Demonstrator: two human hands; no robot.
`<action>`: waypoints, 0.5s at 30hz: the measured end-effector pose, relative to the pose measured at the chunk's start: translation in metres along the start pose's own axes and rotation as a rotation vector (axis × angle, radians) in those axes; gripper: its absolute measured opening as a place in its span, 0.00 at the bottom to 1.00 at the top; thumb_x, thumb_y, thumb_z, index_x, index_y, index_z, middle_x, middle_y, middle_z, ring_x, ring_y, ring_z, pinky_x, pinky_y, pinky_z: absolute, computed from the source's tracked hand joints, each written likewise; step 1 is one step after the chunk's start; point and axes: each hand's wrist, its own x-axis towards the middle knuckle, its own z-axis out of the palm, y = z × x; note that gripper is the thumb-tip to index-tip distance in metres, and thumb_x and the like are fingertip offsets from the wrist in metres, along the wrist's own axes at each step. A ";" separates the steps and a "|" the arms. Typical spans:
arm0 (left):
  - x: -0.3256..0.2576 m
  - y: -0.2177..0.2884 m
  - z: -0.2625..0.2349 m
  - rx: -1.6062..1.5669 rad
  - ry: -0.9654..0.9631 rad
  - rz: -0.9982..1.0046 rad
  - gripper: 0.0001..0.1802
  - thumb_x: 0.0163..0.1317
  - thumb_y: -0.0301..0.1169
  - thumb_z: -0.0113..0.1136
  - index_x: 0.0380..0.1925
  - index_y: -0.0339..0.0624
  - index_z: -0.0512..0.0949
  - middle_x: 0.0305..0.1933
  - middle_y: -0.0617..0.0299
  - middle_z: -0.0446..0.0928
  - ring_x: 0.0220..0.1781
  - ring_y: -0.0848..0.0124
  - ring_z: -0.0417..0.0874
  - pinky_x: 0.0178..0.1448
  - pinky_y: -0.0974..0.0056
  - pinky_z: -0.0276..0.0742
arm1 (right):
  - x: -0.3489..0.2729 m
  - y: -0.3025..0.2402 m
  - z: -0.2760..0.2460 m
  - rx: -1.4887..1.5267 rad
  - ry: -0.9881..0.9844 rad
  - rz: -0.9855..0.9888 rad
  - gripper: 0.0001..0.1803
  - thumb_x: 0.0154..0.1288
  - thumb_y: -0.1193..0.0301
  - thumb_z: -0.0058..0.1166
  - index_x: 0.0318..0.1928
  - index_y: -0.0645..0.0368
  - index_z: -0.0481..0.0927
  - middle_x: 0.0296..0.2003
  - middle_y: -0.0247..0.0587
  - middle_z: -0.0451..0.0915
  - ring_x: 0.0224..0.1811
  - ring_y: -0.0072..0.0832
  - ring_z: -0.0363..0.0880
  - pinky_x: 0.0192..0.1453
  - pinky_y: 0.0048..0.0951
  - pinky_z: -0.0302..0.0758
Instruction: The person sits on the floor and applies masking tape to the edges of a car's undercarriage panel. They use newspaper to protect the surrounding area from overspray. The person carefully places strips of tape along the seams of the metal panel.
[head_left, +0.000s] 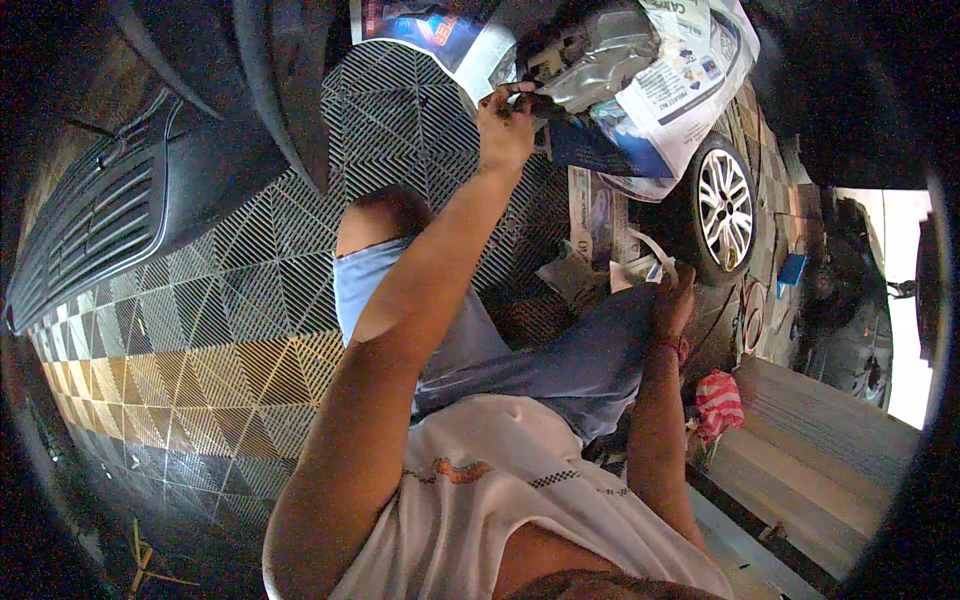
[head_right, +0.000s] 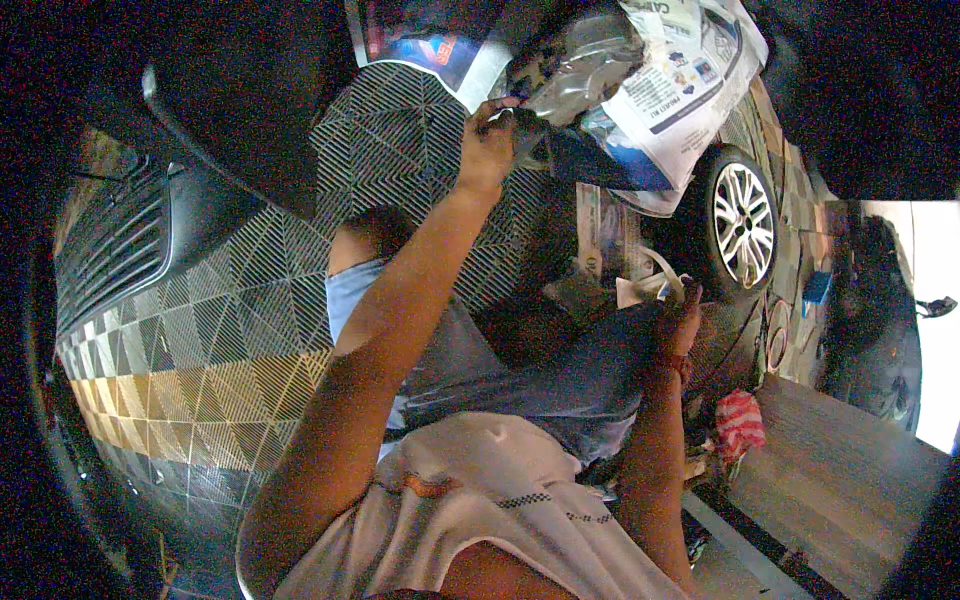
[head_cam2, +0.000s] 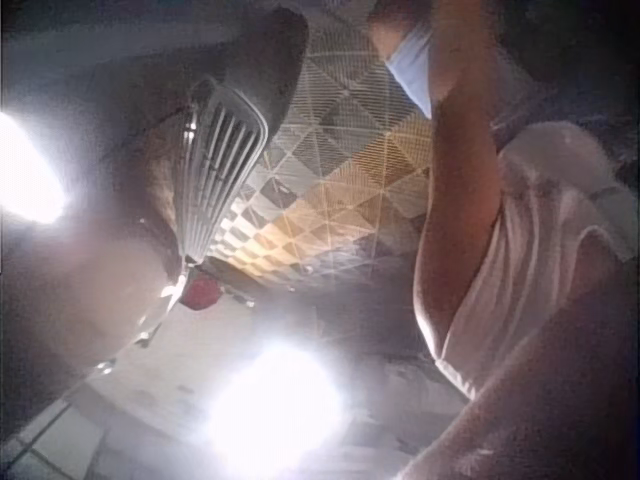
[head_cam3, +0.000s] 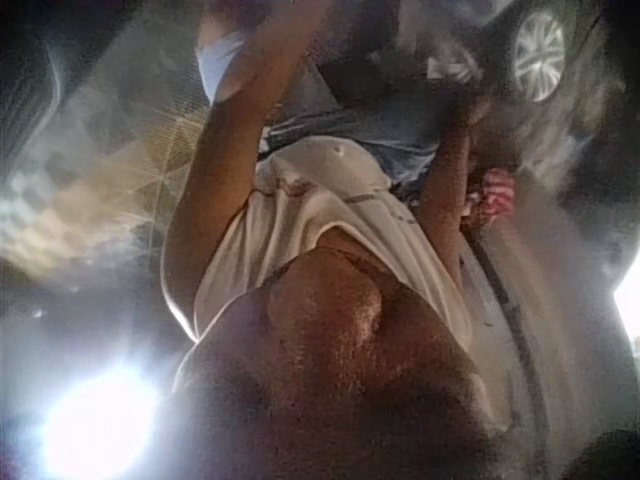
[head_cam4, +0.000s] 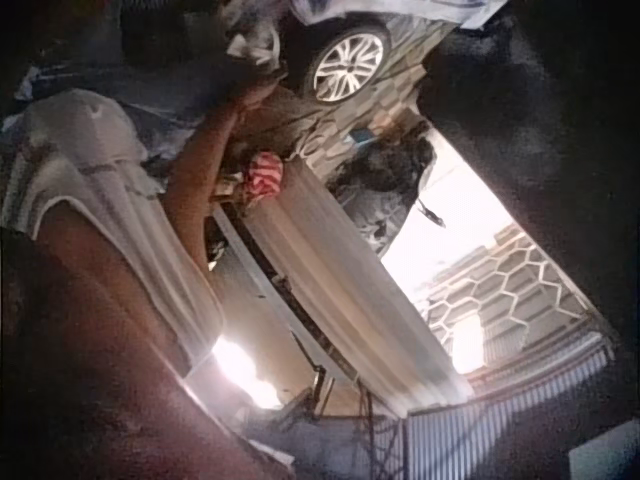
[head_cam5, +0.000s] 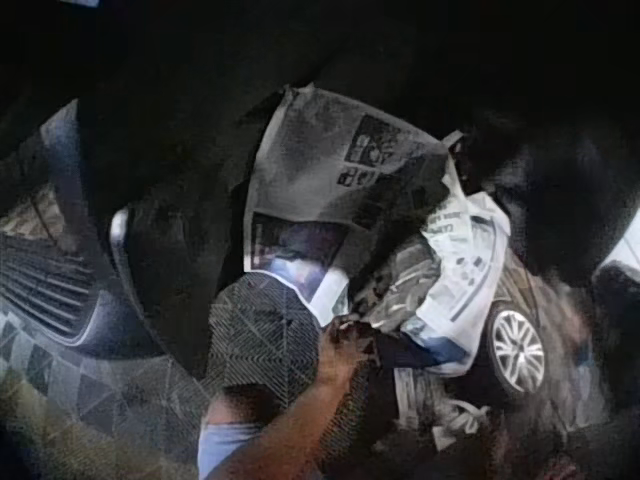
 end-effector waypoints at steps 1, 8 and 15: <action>0.000 0.003 -0.001 -0.019 0.002 -0.049 0.08 0.67 0.19 0.56 0.42 0.37 0.82 0.50 0.56 0.80 0.52 0.66 0.80 0.59 0.64 0.73 | 0.000 0.001 0.000 -0.030 0.013 -0.016 0.19 0.73 0.67 0.51 0.60 0.58 0.69 0.49 0.59 0.82 0.50 0.62 0.81 0.47 0.51 0.79; 0.002 0.012 -0.007 -0.057 -0.029 -0.098 0.08 0.68 0.17 0.54 0.43 0.39 0.80 0.46 0.62 0.82 0.47 0.73 0.78 0.56 0.67 0.71 | 0.000 -0.010 0.000 -0.042 0.028 0.115 0.19 0.72 0.67 0.53 0.60 0.58 0.71 0.49 0.59 0.83 0.51 0.59 0.82 0.49 0.50 0.79; -0.001 0.018 -0.003 -0.029 -0.042 -0.027 0.11 0.69 0.18 0.52 0.44 0.41 0.82 0.46 0.63 0.79 0.46 0.72 0.76 0.55 0.67 0.70 | -0.003 0.033 0.009 -0.130 0.080 0.082 0.23 0.73 0.64 0.55 0.63 0.59 0.70 0.49 0.60 0.83 0.48 0.57 0.84 0.47 0.49 0.79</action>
